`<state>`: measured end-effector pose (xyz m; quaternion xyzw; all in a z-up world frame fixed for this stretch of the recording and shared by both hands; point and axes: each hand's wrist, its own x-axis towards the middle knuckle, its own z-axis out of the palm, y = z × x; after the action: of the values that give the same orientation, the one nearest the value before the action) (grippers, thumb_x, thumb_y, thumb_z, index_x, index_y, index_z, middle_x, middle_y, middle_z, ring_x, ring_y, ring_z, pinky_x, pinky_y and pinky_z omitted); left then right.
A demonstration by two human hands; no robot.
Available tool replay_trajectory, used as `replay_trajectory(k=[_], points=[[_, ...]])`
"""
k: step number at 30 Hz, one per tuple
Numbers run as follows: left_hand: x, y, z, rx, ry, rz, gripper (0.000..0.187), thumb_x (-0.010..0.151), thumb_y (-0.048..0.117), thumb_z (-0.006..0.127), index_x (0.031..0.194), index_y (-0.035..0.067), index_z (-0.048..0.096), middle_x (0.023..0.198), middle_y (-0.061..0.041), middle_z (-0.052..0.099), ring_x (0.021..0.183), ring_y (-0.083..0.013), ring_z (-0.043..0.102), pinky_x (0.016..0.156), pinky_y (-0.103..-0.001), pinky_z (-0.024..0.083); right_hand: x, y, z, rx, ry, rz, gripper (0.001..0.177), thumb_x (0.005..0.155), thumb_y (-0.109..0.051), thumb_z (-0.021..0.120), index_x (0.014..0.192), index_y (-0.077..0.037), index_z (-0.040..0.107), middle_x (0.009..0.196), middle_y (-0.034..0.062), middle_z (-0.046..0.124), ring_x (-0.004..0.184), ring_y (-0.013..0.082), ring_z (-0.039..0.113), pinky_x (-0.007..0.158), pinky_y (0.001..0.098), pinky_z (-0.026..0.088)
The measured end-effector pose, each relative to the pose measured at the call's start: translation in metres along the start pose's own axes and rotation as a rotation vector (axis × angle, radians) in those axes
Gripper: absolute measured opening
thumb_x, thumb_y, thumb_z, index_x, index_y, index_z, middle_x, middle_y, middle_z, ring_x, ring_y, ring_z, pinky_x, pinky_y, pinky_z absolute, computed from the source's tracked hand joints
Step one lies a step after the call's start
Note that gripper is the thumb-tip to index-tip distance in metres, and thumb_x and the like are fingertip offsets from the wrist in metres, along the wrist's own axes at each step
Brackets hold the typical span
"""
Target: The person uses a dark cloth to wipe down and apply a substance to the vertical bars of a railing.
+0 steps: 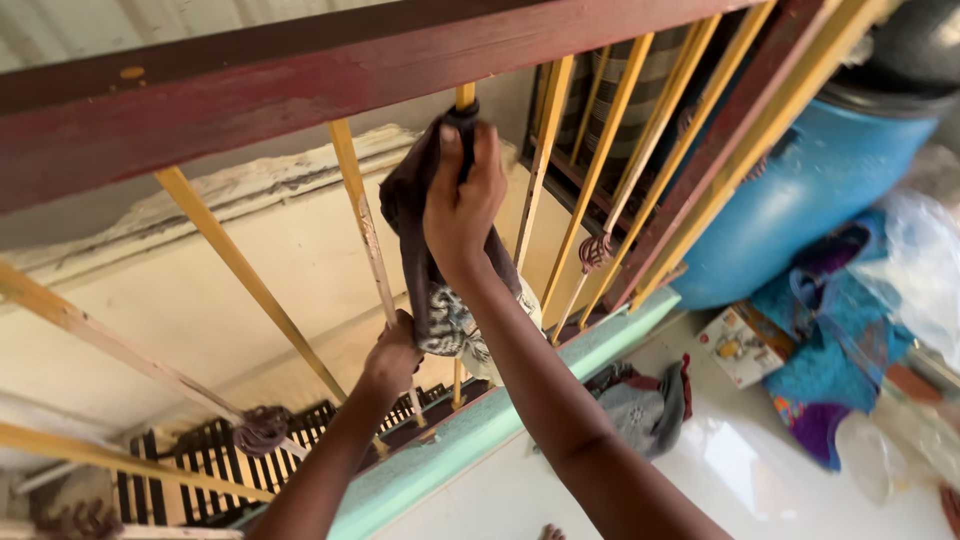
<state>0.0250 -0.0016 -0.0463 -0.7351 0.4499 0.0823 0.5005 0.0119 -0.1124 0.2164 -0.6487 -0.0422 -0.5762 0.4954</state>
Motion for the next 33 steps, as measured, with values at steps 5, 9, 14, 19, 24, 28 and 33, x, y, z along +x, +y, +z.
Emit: replay_trajectory(k=[5, 9, 14, 19, 24, 28, 33], points=[[0.029, 0.019, 0.024, -0.584, 0.175, -0.220, 0.049, 0.090, 0.019, 0.069, 0.135, 0.012, 0.053, 0.129, -0.002, 0.062, 0.119, -0.0270, 0.058, 0.101, -0.041, 0.045, 0.035, 0.003, 0.000, 0.230, -0.162, -0.098, 0.019, 0.116, -0.014, 0.046, 0.128, -0.002, 0.053, 0.092, 0.0114, 0.061, 0.072, 0.0155, 0.051, 0.071, 0.0292, 0.046], [-0.011, -0.004, -0.013, -1.374, 0.147, -0.545, 0.052, 0.093, 0.016, 0.064, 0.142, 0.010, 0.049, 0.124, -0.012, 0.069, 0.115, -0.0294, 0.067, 0.095, -0.042, 0.053, 0.028, 0.037, -0.019, 0.332, -0.342, -0.265, 0.032, 0.119, -0.012, 0.039, 0.145, 0.005, 0.043, 0.126, 0.0204, 0.059, 0.114, 0.0300, 0.057, 0.101, 0.0401, 0.045], [-0.052, -0.021, -0.045, -1.555, -0.063, -0.587, 0.088, 0.086, 0.005, 0.074, 0.158, -0.001, 0.024, 0.128, -0.022, 0.069, 0.119, -0.0305, 0.069, 0.094, -0.038, 0.059, 0.009, 0.071, -0.036, 0.961, -0.696, 0.356, 0.032, 0.116, -0.020, 0.039, 0.137, 0.001, 0.049, 0.100, 0.0055, 0.057, 0.086, 0.0123, 0.053, 0.078, 0.0265, 0.049], [-0.041, -0.018, -0.025, -0.957, 0.084, -0.304, 0.066, 0.083, 0.009, 0.074, 0.141, 0.001, 0.046, 0.138, -0.024, 0.056, 0.127, -0.0372, 0.057, 0.105, -0.040, 0.049, 0.070, 0.058, -0.029, 1.272, -0.993, 0.433, 0.042, 0.120, -0.043, 0.042, 0.108, -0.004, 0.052, 0.071, 0.0027, 0.050, 0.053, 0.0052, 0.040, 0.049, 0.0202, 0.034], [-0.024, -0.007, -0.008, -0.745, 0.089, -0.226, 0.064, 0.080, 0.015, 0.074, 0.139, 0.003, 0.051, 0.141, -0.022, 0.055, 0.132, -0.0372, 0.053, 0.111, -0.042, 0.043, 0.031, 0.060, -0.043, 1.147, -0.906, 0.397, 0.036, 0.115, -0.042, 0.047, 0.112, -0.007, 0.052, 0.076, 0.0025, 0.049, 0.060, 0.0093, 0.044, 0.053, 0.0249, 0.038], [-0.022, -0.007, -0.006, -0.680, 0.143, -0.216, 0.064, 0.078, 0.020, 0.074, 0.137, 0.005, 0.056, 0.143, -0.020, 0.054, 0.136, -0.0372, 0.049, 0.116, -0.043, 0.039, 0.024, 0.061, -0.033, 0.881, -0.740, 0.265, 0.044, 0.110, -0.046, 0.039, 0.111, -0.006, 0.056, 0.072, 0.0011, 0.054, 0.052, 0.0070, 0.047, 0.043, 0.0213, 0.040], [-0.021, -0.016, -0.009, -0.635, 0.096, -0.107, 0.076, 0.074, 0.022, 0.074, 0.144, 0.002, 0.052, 0.144, -0.017, 0.056, 0.138, -0.0343, 0.048, 0.123, -0.047, 0.031, 0.060, 0.043, -0.014, 1.028, -0.661, 0.333, 0.033, 0.114, -0.037, 0.044, 0.116, -0.005, 0.051, 0.091, 0.0029, 0.054, 0.070, 0.0096, 0.047, 0.060, 0.0272, 0.041]])
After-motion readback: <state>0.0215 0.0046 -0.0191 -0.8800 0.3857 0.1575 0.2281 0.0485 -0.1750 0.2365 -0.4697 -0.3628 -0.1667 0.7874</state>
